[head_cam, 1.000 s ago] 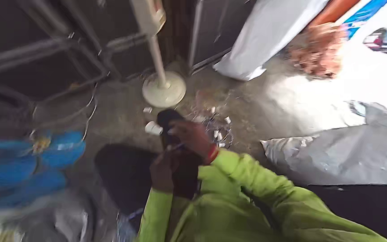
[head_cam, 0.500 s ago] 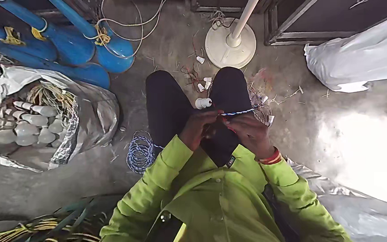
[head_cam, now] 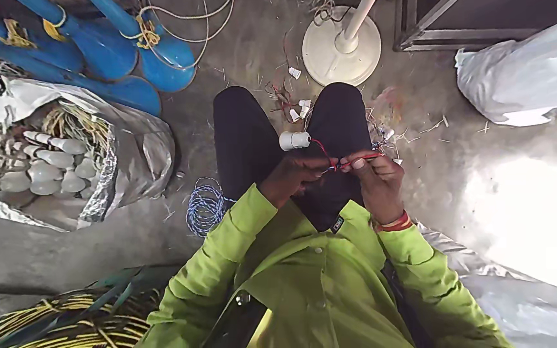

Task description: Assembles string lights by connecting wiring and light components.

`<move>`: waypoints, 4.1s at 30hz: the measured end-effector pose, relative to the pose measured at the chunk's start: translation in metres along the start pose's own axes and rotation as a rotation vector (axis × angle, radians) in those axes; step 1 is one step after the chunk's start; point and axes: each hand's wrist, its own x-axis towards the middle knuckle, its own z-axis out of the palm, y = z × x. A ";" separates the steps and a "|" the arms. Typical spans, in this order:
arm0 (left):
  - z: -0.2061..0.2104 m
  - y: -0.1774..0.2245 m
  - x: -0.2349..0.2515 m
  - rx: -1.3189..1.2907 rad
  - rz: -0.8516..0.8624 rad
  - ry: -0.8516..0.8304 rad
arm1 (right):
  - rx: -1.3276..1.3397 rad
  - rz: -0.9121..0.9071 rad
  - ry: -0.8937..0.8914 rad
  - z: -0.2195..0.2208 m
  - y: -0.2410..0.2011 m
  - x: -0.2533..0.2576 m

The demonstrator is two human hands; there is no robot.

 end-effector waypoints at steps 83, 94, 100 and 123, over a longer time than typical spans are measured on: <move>0.000 -0.028 -0.016 -0.237 -0.075 0.206 | -0.379 -0.161 -0.144 0.005 0.001 0.006; -0.015 -0.022 -0.012 -0.367 -0.061 0.295 | -0.296 -0.056 -0.060 -0.005 -0.018 0.004; -0.011 -0.017 -0.013 -0.339 -0.081 0.334 | -0.285 -0.158 0.000 0.002 -0.013 0.006; -0.011 -0.021 -0.016 -0.489 -0.028 0.223 | -0.421 -0.271 0.012 0.017 -0.003 -0.014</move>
